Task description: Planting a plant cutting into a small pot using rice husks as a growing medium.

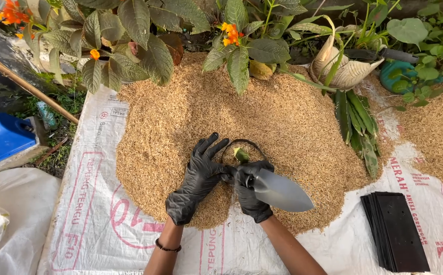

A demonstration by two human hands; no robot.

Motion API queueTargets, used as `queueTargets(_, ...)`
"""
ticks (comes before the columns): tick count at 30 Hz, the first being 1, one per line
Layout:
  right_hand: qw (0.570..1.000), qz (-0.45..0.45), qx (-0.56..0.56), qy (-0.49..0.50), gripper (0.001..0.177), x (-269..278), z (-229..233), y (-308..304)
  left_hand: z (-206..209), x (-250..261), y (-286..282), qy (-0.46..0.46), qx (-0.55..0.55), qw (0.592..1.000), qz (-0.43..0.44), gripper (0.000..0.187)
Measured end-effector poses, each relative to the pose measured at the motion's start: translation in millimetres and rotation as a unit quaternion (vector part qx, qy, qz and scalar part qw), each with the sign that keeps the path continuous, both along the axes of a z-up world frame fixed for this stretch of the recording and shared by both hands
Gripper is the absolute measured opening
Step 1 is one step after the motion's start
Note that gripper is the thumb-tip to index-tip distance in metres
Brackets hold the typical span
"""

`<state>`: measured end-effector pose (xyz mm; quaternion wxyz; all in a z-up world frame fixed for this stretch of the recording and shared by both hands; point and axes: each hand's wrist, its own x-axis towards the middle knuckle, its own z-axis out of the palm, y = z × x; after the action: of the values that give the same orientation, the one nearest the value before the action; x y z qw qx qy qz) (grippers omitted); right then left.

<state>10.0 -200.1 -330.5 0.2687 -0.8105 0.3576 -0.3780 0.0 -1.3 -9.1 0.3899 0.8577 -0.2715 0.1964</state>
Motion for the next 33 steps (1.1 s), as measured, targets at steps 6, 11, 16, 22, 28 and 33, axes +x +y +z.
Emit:
queueTargets(6, 0.977, 0.025, 0.197, -0.078, 0.072, -8, 46, -51, -52, 13, 10, -0.014, 0.015, 1.0, -0.02, 0.021)
queueTargets(11, 0.966, 0.199, 0.159, 0.036, 0.048, 6, 154, -86, 9, -11, -1, 0.219, -0.153, 0.954, 0.136, 0.034)
queueTargets(16, 0.742, 0.416, 0.503, -0.153, 0.05, 46, 211, -76, -6, 38, -19, 0.318, 0.003, 0.936, 0.154, 0.043)
queueTargets(22, 0.593, 0.488, 0.608, -0.2, 0.049, 63, 235, -71, 6, 53, -18, 0.357, 0.074, 0.923, 0.121, 0.028)
queueTargets(28, 0.616, 0.501, 0.591, -0.143, 0.044, 61, 248, -67, -19, 64, -17, 0.348, 0.082, 0.926, 0.117, 0.024)
queueTargets(33, 0.631, 0.509, 0.577, -0.099, 0.041, 61, 264, -67, 25, 50, -19, 0.4, 0.086, 0.908, 0.095, 0.035)
